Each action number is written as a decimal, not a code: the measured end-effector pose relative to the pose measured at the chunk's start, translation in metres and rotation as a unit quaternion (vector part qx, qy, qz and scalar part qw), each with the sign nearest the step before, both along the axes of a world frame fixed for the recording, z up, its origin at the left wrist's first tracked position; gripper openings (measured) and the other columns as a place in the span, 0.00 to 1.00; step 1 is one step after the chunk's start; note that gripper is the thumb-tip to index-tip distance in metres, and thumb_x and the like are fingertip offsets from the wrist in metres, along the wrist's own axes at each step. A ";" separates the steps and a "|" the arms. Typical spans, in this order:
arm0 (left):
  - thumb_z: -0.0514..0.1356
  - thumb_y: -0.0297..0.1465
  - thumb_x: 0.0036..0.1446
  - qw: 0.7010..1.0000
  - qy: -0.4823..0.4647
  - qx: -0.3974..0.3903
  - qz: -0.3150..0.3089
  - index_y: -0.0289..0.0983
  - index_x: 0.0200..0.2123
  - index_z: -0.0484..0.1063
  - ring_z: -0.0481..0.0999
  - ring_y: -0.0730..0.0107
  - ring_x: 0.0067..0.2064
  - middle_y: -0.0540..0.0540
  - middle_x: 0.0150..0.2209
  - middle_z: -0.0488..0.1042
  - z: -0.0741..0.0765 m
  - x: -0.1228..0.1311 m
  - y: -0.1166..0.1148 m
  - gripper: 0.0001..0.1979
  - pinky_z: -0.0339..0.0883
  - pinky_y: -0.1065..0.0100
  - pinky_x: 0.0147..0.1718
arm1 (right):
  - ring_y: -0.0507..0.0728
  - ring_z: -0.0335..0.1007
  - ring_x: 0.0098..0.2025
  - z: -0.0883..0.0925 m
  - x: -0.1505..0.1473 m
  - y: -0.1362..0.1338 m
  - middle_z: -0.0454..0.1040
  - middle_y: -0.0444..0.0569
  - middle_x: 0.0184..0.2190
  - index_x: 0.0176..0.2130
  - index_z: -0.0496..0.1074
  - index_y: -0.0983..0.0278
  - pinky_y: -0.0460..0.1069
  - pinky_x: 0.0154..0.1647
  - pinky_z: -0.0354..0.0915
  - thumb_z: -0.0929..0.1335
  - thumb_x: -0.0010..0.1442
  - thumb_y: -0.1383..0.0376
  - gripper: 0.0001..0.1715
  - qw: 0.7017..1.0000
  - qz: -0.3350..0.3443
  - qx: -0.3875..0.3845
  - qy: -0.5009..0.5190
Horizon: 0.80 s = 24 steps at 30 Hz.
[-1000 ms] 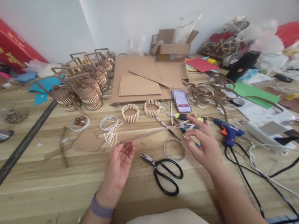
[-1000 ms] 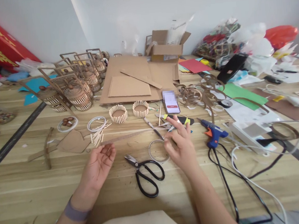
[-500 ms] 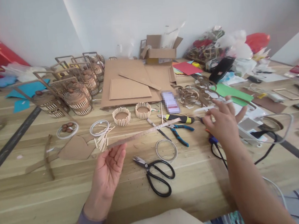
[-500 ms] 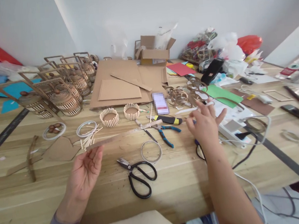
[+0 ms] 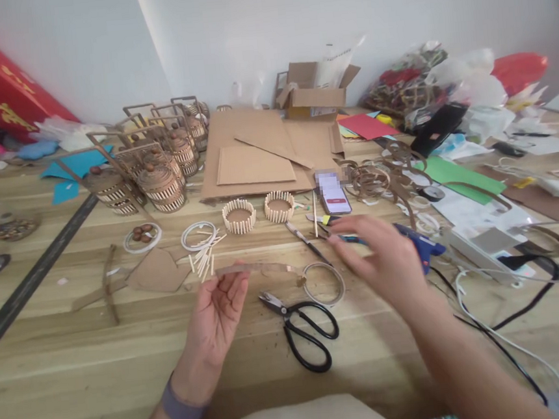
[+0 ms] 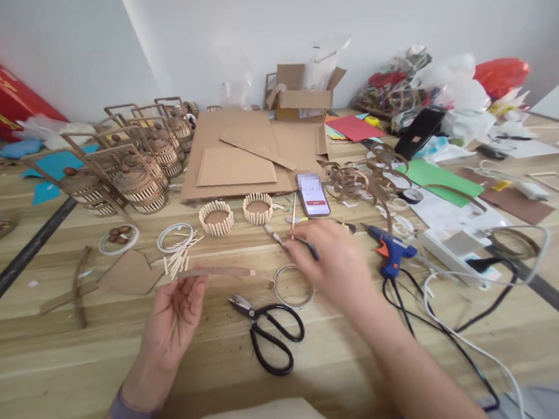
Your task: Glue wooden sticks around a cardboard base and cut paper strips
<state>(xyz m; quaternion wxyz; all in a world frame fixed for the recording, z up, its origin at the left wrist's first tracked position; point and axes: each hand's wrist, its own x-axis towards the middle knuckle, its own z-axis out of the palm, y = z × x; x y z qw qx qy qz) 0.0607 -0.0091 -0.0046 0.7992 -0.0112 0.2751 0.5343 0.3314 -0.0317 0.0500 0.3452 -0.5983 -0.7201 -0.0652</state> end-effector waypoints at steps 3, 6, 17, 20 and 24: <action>0.39 0.20 0.65 1.000 0.012 0.001 -0.004 0.32 0.46 0.75 0.84 0.65 0.34 0.40 0.31 0.83 0.003 0.001 0.000 0.24 0.79 0.71 0.34 | 0.62 0.74 0.45 0.000 -0.057 -0.006 0.80 0.50 0.42 0.40 0.75 0.56 0.59 0.48 0.65 0.70 0.61 0.59 0.06 0.987 0.134 0.061 -0.057; 0.40 0.20 0.65 1.000 0.019 -0.004 0.000 0.32 0.44 0.75 0.84 0.65 0.34 0.40 0.30 0.83 0.007 0.003 -0.001 0.23 0.79 0.72 0.33 | 0.60 0.73 0.49 -0.006 -0.080 -0.002 0.79 0.46 0.44 0.38 0.74 0.54 0.60 0.58 0.57 0.68 0.63 0.66 0.06 0.980 0.142 0.086 -0.114; 0.46 0.26 0.67 0.994 0.070 -0.070 0.053 0.32 0.32 0.73 0.82 0.69 0.32 0.41 0.29 0.81 0.020 0.013 -0.001 0.17 0.78 0.71 0.32 | 0.60 0.70 0.53 0.000 -0.075 0.099 0.75 0.56 0.49 0.30 0.74 0.64 0.53 0.51 0.64 0.68 0.58 0.71 0.06 0.959 0.203 -0.195 0.024; 0.48 0.25 0.65 0.993 0.084 -0.075 0.046 0.33 0.32 0.72 0.81 0.70 0.30 0.43 0.27 0.79 0.012 0.015 -0.001 0.15 0.78 0.72 0.31 | 0.60 0.72 0.52 -0.013 -0.087 0.126 0.79 0.52 0.36 0.24 0.73 0.64 0.49 0.45 0.65 0.69 0.55 0.73 0.09 0.939 0.233 -0.251 0.008; 0.48 0.27 0.66 0.993 0.083 -0.070 0.041 0.32 0.32 0.72 0.80 0.70 0.30 0.43 0.27 0.78 0.002 0.017 -0.001 0.15 0.77 0.71 0.30 | 0.58 0.74 0.34 -0.028 -0.102 0.147 0.77 0.47 0.25 0.20 0.72 0.64 0.49 0.35 0.63 0.68 0.52 0.74 0.12 0.920 0.246 -0.305 -0.008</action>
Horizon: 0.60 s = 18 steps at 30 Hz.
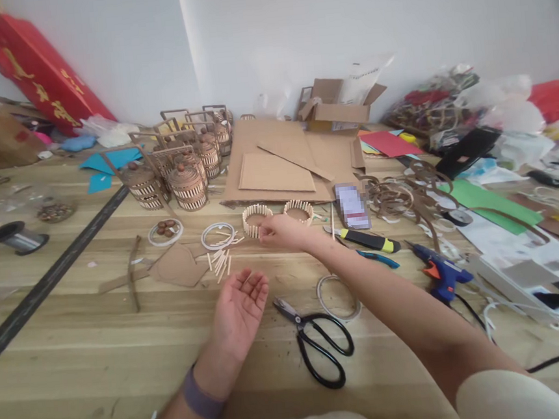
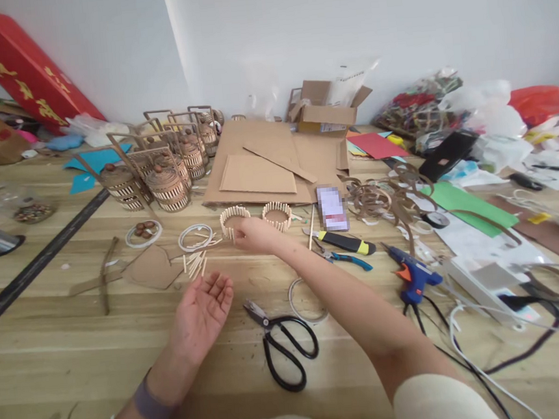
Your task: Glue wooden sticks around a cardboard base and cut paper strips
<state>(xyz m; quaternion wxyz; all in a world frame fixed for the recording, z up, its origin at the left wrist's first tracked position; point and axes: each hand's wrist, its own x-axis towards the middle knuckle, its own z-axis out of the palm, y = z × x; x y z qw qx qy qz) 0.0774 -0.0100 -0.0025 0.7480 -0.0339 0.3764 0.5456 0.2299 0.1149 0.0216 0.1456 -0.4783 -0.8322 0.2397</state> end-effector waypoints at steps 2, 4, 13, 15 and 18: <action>0.47 0.28 0.67 1.000 -0.004 -0.005 -0.003 0.32 0.32 0.71 0.80 0.70 0.30 0.42 0.27 0.77 -0.002 0.000 0.001 0.16 0.77 0.71 0.30 | 0.57 0.71 0.30 -0.002 -0.002 0.007 0.75 0.46 0.22 0.19 0.72 0.64 0.49 0.32 0.61 0.68 0.52 0.72 0.12 1.000 -0.002 -0.020 0.000; 0.47 0.29 0.68 1.000 -0.003 -0.012 -0.003 0.32 0.33 0.71 0.79 0.70 0.29 0.43 0.27 0.76 -0.002 0.001 0.001 0.15 0.77 0.71 0.31 | 0.57 0.71 0.29 0.001 0.000 0.012 0.74 0.45 0.21 0.20 0.72 0.64 0.49 0.32 0.60 0.68 0.53 0.70 0.11 0.999 -0.009 -0.040 0.013; 0.61 0.36 0.60 0.997 0.012 0.072 -0.019 0.45 0.47 0.68 0.79 0.56 0.47 0.44 0.47 0.73 -0.011 0.001 -0.006 0.12 0.74 0.52 0.46 | 0.54 0.75 0.36 0.051 0.017 -0.043 0.81 0.47 0.33 0.31 0.76 0.63 0.49 0.39 0.69 0.68 0.57 0.59 0.10 0.944 0.028 -0.239 0.224; 0.68 0.37 0.52 0.989 0.009 0.138 -0.054 0.47 0.47 0.68 0.77 0.51 0.50 0.46 0.51 0.72 -0.012 0.001 -0.010 0.20 0.71 0.45 0.47 | 0.53 0.75 0.34 0.056 0.017 -0.064 0.80 0.45 0.31 0.30 0.75 0.62 0.50 0.40 0.69 0.71 0.54 0.61 0.07 0.898 0.036 -0.319 0.302; 0.72 0.32 0.47 0.978 0.027 0.188 -0.085 0.43 0.43 0.70 0.80 0.59 0.41 0.48 0.42 0.78 -0.011 0.001 -0.014 0.20 0.74 0.51 0.45 | 0.53 0.74 0.34 0.058 0.016 -0.089 0.78 0.45 0.31 0.30 0.75 0.63 0.49 0.40 0.69 0.72 0.53 0.61 0.07 0.853 0.041 -0.376 0.360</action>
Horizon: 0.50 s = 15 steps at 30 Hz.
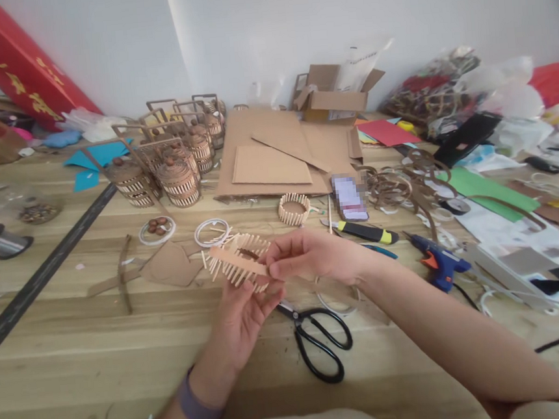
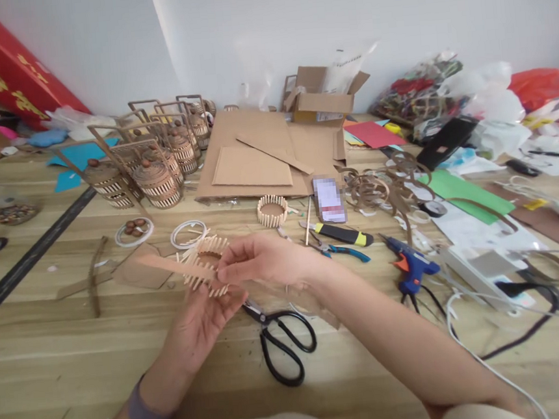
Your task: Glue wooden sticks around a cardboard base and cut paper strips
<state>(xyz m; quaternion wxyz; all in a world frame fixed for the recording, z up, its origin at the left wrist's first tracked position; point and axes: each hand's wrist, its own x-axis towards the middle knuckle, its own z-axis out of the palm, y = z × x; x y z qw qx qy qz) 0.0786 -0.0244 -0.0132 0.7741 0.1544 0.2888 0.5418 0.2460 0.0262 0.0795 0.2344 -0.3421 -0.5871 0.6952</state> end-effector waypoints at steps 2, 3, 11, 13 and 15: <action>0.71 0.30 0.48 1.000 0.011 0.015 0.001 0.42 0.43 0.71 0.80 0.62 0.39 0.49 0.39 0.79 0.001 0.001 -0.002 0.19 0.75 0.56 0.44 | 0.53 0.73 0.35 -0.001 0.000 -0.010 0.77 0.45 0.32 0.29 0.74 0.64 0.50 0.40 0.69 0.73 0.53 0.59 0.10 0.999 -0.013 -0.020 0.032; 0.70 0.30 0.48 1.000 0.009 0.023 0.003 0.42 0.44 0.71 0.80 0.61 0.41 0.49 0.39 0.79 0.001 0.002 -0.002 0.19 0.74 0.57 0.45 | 0.52 0.72 0.34 -0.002 0.001 -0.014 0.77 0.45 0.32 0.29 0.73 0.64 0.49 0.41 0.69 0.74 0.53 0.59 0.11 0.998 -0.022 -0.029 0.046; 0.70 0.31 0.50 1.000 -0.020 0.002 -0.003 0.37 0.45 0.73 0.80 0.60 0.46 0.46 0.45 0.80 -0.011 -0.003 0.003 0.18 0.75 0.59 0.47 | 0.52 0.75 0.34 -0.005 0.033 -0.024 0.79 0.47 0.33 0.30 0.73 0.64 0.47 0.38 0.68 0.76 0.53 0.59 0.13 0.984 -0.139 -0.029 0.105; 0.70 0.32 0.50 1.000 -0.022 0.010 -0.009 0.38 0.45 0.74 0.79 0.57 0.48 0.45 0.46 0.80 -0.010 -0.006 0.005 0.19 0.74 0.57 0.50 | 0.52 0.75 0.34 -0.004 0.043 -0.023 0.80 0.47 0.33 0.30 0.74 0.63 0.47 0.38 0.68 0.75 0.53 0.59 0.12 0.979 -0.179 0.009 0.093; 0.71 0.35 0.49 0.999 -0.021 0.018 -0.022 0.38 0.46 0.74 0.79 0.54 0.49 0.45 0.47 0.80 -0.008 -0.006 0.006 0.21 0.73 0.56 0.52 | 0.52 0.74 0.34 -0.003 0.048 -0.022 0.80 0.46 0.32 0.29 0.74 0.63 0.47 0.38 0.68 0.75 0.53 0.59 0.10 0.975 -0.208 0.047 0.064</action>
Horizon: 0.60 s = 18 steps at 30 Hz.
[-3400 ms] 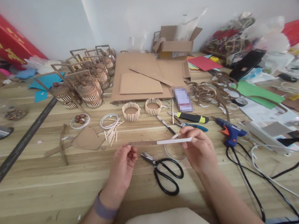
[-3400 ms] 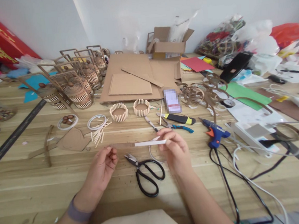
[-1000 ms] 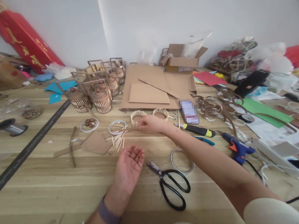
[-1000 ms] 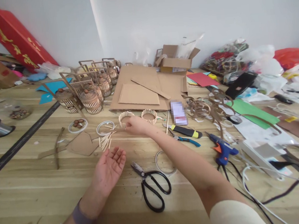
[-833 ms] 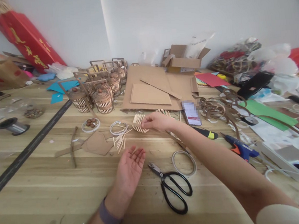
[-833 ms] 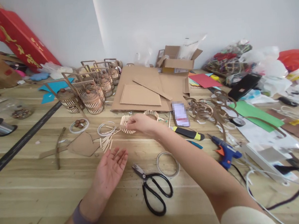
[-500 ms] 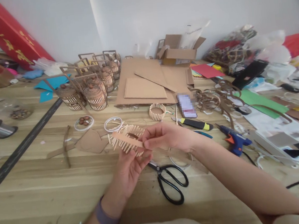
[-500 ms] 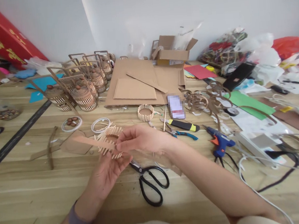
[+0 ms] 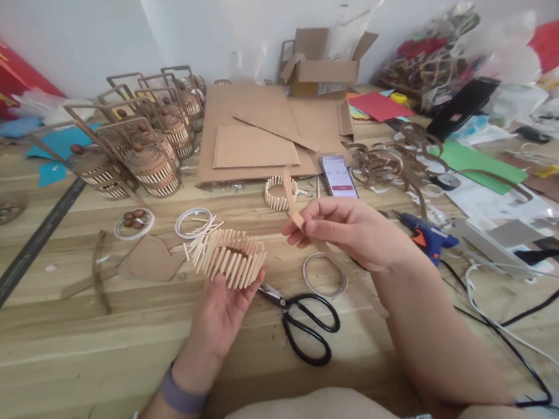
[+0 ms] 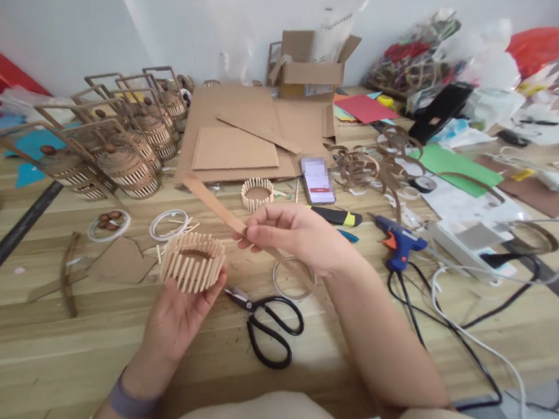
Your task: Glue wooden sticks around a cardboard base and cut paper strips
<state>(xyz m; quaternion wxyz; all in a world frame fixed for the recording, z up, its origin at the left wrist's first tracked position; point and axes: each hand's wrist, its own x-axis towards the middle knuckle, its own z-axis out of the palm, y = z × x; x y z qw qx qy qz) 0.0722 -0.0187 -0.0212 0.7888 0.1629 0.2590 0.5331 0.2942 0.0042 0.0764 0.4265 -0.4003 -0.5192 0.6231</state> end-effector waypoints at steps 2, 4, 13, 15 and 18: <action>0.72 0.38 0.49 1.000 0.002 0.003 -0.013 0.38 0.47 0.73 0.79 0.51 0.50 0.44 0.47 0.80 0.002 0.000 0.000 0.23 0.72 0.54 0.52 | 0.52 0.73 0.34 0.001 0.001 0.001 0.79 0.45 0.31 0.29 0.74 0.62 0.48 0.39 0.67 0.74 0.54 0.61 0.08 0.999 -0.012 0.016 -0.049; 0.71 0.37 0.50 1.000 0.003 0.005 -0.015 0.39 0.48 0.73 0.79 0.50 0.50 0.45 0.47 0.80 0.003 0.000 -0.001 0.22 0.73 0.53 0.52 | 0.52 0.72 0.34 0.001 -0.002 0.000 0.78 0.44 0.31 0.30 0.74 0.62 0.48 0.39 0.67 0.73 0.54 0.62 0.06 0.996 0.006 0.020 -0.092; 0.63 0.30 0.57 0.998 0.013 -0.037 0.045 0.41 0.49 0.72 0.79 0.59 0.49 0.45 0.46 0.80 0.029 0.008 0.002 0.15 0.77 0.57 0.47 | 0.50 0.67 0.30 0.003 -0.013 -0.003 0.73 0.42 0.28 0.31 0.71 0.64 0.45 0.31 0.62 0.68 0.58 0.60 0.09 0.973 0.108 0.062 -0.195; 0.61 0.33 0.60 0.996 0.017 -0.054 0.063 0.40 0.48 0.73 0.80 0.60 0.46 0.45 0.43 0.80 0.035 0.015 0.002 0.13 0.78 0.58 0.44 | 0.50 0.66 0.29 0.006 -0.011 -0.003 0.73 0.41 0.27 0.30 0.71 0.64 0.45 0.30 0.60 0.68 0.59 0.60 0.10 0.963 0.115 0.077 -0.232; 0.59 0.41 0.61 0.994 0.012 -0.073 0.081 0.39 0.48 0.73 0.80 0.61 0.43 0.44 0.42 0.79 0.037 0.025 0.002 0.16 0.78 0.59 0.42 | 0.50 0.64 0.27 0.006 -0.008 -0.002 0.71 0.41 0.25 0.29 0.71 0.63 0.45 0.28 0.58 0.67 0.58 0.59 0.11 0.945 0.110 0.088 -0.294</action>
